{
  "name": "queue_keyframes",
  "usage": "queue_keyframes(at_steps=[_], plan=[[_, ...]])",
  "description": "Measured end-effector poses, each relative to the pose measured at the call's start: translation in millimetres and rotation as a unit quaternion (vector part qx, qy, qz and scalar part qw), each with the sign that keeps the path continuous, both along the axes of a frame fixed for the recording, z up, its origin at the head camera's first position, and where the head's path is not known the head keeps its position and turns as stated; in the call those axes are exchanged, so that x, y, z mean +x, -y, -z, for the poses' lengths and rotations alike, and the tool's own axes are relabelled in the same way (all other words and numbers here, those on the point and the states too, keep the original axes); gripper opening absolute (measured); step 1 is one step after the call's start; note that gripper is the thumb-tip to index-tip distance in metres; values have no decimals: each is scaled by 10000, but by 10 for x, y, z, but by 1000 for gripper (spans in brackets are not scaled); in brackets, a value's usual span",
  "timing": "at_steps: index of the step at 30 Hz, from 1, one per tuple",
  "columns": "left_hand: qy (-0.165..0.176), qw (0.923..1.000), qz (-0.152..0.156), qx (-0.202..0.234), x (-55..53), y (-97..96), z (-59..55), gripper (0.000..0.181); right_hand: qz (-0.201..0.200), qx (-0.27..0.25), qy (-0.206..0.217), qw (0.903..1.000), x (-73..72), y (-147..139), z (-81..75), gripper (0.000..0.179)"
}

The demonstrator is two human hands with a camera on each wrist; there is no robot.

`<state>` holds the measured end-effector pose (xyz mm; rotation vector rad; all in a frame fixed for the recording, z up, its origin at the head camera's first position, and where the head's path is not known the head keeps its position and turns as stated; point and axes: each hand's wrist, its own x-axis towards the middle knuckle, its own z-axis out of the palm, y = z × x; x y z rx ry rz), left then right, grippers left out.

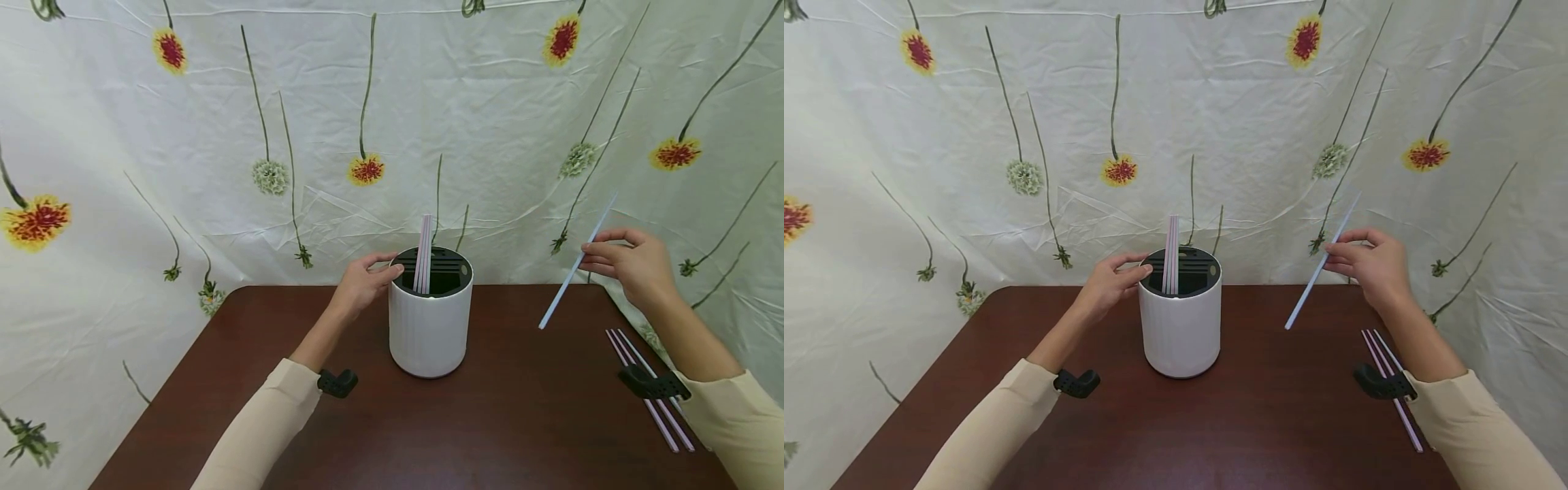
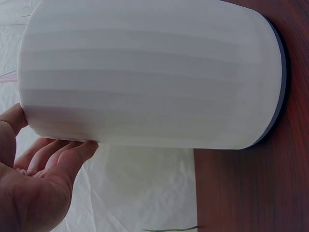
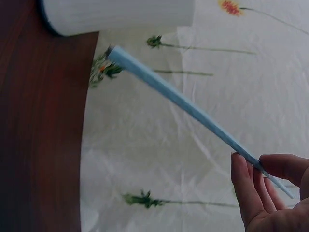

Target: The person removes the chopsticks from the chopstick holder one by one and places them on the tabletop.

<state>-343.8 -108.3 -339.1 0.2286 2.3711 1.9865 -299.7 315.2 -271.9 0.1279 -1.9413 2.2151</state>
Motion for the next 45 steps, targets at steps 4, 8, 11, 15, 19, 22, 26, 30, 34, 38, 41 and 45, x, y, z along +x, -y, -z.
queue_keyframes(at_steps=[4, 8, 11, 15, 19, 22, 26, 30, 34, 38, 41, 45], plan=[[-8, 10000, 1, -44, -2, -4, 0, 47, 283, 246, 285, 9989, 34, -171, 100, 13], [1, 10000, -7, -66, 0, -9, -10, 47, 572, 634, 516, 9950, 62, -326, 197, 13], [16, 10000, -19, -51, -2, -6, -12, 48, 824, 1425, 653, 9842, 68, -431, 292, 12], [39, 10000, 1, -16, -3, -4, -11, 48, 967, 2358, 835, 9634, 78, -597, 470, 10], [15, 10000, 17, -37, -5, -4, -13, 48, 958, 2753, 954, 9518, 91, -759, 673, 25], [5, 10000, 8, -44, -11, -6, -6, 47, 1099, 3131, 1091, 9370, 104, -856, 830, 41], [17, 10000, -1, -21, -18, -5, 3, 47, 1138, 3462, 1315, 9219, 100, -967, 1044, 42], [8, 10000, -12, -4, -10, -2, -1, 48, 984, 3507, 1463, 9197, 86, -1033, 1232, 41], [-4, 10000, -15, -8, 6, -5, -8, 48, 848, 3598, 1508, 9169, 77, -1048, 1374, 44], [-39, 10000, -4, -13, 13, -6, -9, 48, 876, 3824, 1537, 9069, 57, -1037, 1475, 44], [-46, 10000, -1, -18, 11, -6, -11, 48, 833, 3969, 1534, 9011, 40, -1046, 1533, 42], [-32, 10000, -4, 12, -2, -7, -8, 47, 760, 4072, 1588, 8962, 37, -1069, 1591, 39]])
